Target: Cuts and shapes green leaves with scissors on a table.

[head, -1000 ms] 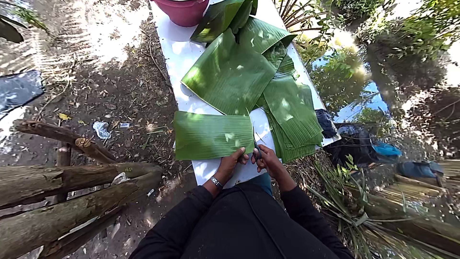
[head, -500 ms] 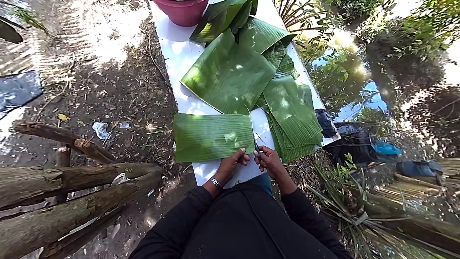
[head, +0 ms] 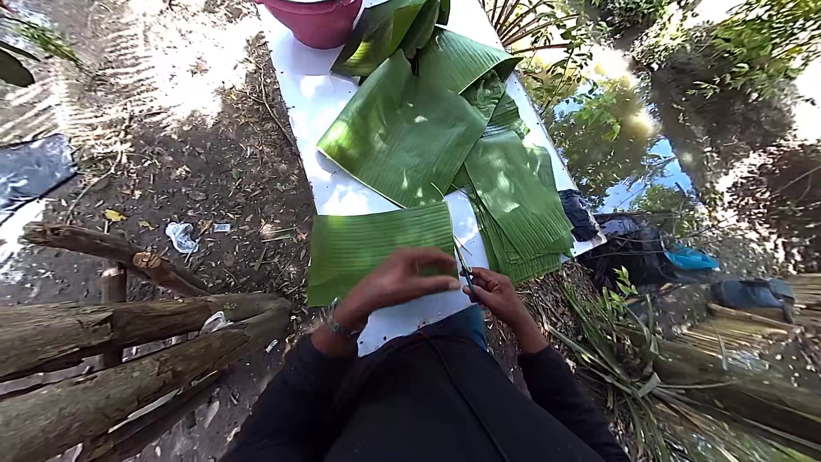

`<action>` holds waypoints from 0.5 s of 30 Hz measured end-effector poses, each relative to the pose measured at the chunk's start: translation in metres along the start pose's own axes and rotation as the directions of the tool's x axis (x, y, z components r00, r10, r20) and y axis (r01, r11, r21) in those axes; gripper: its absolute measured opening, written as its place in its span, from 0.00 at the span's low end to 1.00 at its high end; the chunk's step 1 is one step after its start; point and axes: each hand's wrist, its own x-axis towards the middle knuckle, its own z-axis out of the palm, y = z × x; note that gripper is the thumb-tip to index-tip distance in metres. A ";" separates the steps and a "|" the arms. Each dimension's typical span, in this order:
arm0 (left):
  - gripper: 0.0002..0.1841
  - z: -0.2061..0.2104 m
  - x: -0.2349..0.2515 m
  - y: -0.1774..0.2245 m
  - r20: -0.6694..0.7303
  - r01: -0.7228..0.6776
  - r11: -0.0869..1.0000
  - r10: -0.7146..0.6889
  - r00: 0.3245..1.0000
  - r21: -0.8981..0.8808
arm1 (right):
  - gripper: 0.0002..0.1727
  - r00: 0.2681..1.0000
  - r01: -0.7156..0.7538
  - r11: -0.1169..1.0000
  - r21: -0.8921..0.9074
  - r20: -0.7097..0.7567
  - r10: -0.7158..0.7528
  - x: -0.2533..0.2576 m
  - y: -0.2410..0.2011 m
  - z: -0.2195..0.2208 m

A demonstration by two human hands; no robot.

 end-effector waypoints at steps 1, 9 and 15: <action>0.24 -0.016 0.013 -0.006 -0.137 0.055 0.988 -0.036 0.990 0.142 | 0.21 1.000 0.015 1.000 0.004 0.020 -0.015 -0.003 0.001 -0.002; 0.12 -0.061 0.101 -0.063 0.292 0.279 0.960 -0.272 0.917 0.019 | 0.20 0.993 0.057 0.997 0.044 0.102 -0.062 -0.008 0.007 -0.007; 0.08 -0.046 0.109 -0.062 0.367 0.399 0.906 -0.327 0.871 -0.140 | 0.25 0.995 0.056 0.998 0.015 0.078 -0.057 -0.005 0.022 -0.008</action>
